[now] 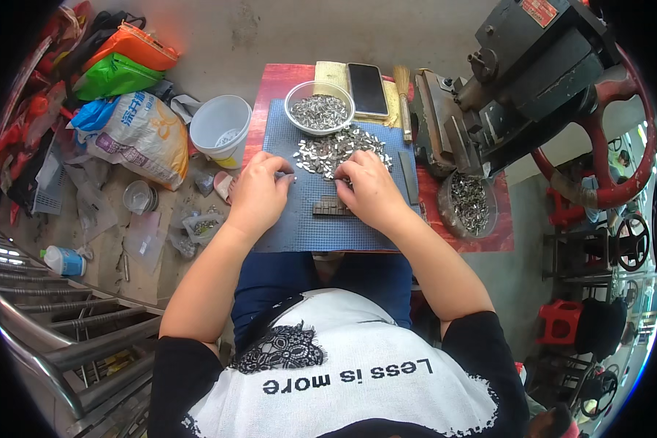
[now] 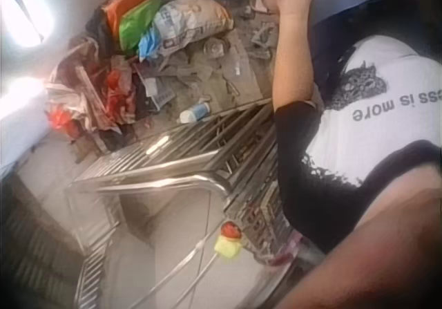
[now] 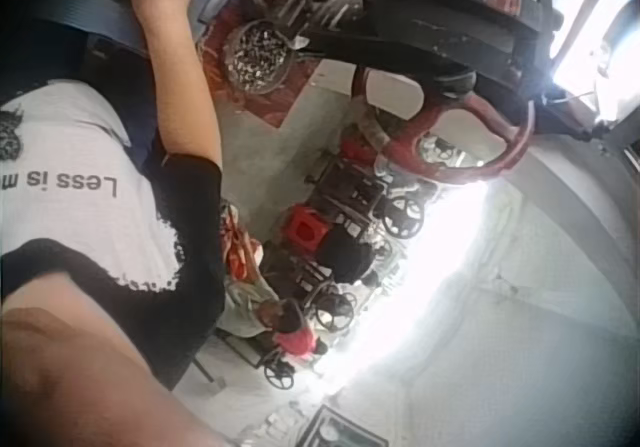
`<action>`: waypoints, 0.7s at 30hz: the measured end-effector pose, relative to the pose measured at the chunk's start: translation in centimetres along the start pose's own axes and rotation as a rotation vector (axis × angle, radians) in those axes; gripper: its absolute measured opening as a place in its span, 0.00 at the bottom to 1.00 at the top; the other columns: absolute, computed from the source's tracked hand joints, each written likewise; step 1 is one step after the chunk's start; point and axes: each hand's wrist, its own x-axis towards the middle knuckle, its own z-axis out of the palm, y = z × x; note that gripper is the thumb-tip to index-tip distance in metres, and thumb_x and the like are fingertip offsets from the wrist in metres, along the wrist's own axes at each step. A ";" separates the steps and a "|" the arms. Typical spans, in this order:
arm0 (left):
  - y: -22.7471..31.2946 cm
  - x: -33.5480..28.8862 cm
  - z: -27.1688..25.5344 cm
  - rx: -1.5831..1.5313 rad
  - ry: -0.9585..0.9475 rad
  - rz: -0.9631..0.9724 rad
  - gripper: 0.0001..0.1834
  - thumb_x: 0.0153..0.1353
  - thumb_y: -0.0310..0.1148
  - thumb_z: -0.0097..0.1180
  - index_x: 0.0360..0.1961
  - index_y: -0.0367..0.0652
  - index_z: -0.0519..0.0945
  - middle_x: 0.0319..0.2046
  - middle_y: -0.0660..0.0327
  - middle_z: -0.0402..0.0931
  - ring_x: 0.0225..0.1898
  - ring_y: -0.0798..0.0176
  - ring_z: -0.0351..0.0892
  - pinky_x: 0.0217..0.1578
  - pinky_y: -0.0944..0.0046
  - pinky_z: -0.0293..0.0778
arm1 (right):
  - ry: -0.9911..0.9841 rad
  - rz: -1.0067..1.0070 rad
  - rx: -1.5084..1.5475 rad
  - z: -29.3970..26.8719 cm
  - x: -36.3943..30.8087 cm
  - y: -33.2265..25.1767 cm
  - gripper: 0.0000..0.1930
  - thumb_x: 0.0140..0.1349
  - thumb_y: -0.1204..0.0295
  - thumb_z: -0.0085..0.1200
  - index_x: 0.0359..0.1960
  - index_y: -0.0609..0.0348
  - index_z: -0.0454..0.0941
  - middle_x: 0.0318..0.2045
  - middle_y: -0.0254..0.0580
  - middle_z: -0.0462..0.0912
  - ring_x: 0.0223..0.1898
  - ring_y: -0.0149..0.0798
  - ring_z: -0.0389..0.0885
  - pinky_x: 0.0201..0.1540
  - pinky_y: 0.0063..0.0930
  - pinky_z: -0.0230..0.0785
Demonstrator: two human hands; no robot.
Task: The person arranges small metal pieces into a slotted mold by hand, inserts the mold into a manual press machine, and operates the wheel to press the parts.
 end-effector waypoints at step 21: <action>0.5 0.1 1.0 0.086 -0.052 0.051 0.06 0.56 0.28 0.63 0.34 0.39 0.83 0.42 0.53 0.77 0.46 0.48 0.78 0.49 0.53 0.74 | -0.254 -0.009 0.159 -2.4 -0.8 -1.9 0.06 0.53 0.73 0.62 0.32 0.61 0.82 0.33 0.46 0.79 0.43 0.49 0.77 0.50 0.40 0.71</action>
